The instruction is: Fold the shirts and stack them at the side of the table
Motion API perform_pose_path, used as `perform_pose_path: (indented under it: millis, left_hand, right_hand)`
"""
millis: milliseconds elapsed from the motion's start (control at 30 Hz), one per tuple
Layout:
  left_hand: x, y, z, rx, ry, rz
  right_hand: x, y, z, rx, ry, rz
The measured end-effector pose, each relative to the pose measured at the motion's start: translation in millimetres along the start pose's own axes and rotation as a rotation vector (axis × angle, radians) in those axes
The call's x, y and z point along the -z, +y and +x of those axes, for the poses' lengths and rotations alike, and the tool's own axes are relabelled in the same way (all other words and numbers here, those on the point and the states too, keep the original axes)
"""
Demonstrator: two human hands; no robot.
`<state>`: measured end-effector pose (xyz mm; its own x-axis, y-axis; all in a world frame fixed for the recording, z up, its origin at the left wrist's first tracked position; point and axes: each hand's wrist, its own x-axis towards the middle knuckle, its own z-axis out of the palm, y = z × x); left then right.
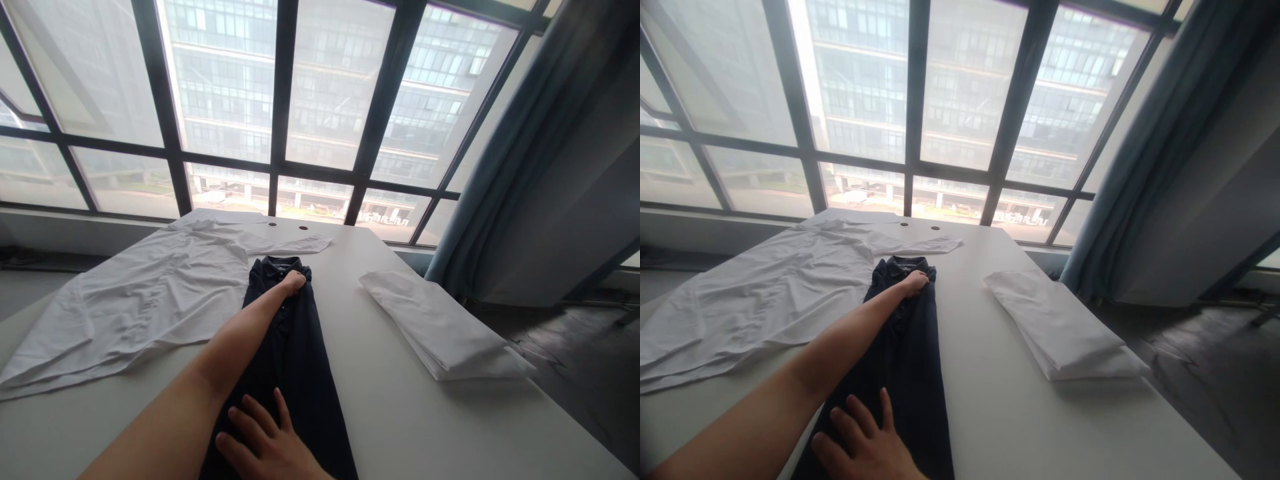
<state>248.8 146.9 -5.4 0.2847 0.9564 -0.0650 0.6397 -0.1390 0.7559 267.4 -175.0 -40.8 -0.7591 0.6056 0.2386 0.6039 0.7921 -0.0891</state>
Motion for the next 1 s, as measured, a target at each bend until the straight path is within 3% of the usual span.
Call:
perform_pose_path:
  millis: [167, 367, 500, 633, 733, 833, 900, 1000]
  left_hand:
    - [1.4, 3, 0, -0.055, 0.141, 0.2]
    - [-3.5, 19, 15, -0.071, 0.123, 0.366]
    - [-3.8, 19, 25, -0.096, 0.126, 0.408]
    - [-8.7, 10, 20, -0.2, 0.167, 0.444]
    - [-9.8, 10, 9, -0.285, 0.199, 0.479]
    - [1.5, 17, -9, -0.356, 0.231, 0.505]
    - [16.6, 21, -31, -0.439, 0.245, 0.517]
    - [46.3, 12, -84, -0.6, 0.235, 0.523]
  right_hand:
    - [-13, -1, 2, 0.033, 0.033, -0.018]
    - [-27, -1, 2, 0.044, 0.094, -0.041]
    - [-24, -2, 4, 0.041, 0.102, -0.037]
    - [-13, -1, 5, 0.039, 0.048, 0.001]
    - [-3, 1, 4, 0.037, -0.008, 0.043]
    - [11, -2, 3, 0.018, -0.055, 0.114]
    - [25, -7, 3, 0.008, -0.071, 0.188]
    - [53, -12, 4, -0.035, -0.034, 0.292]
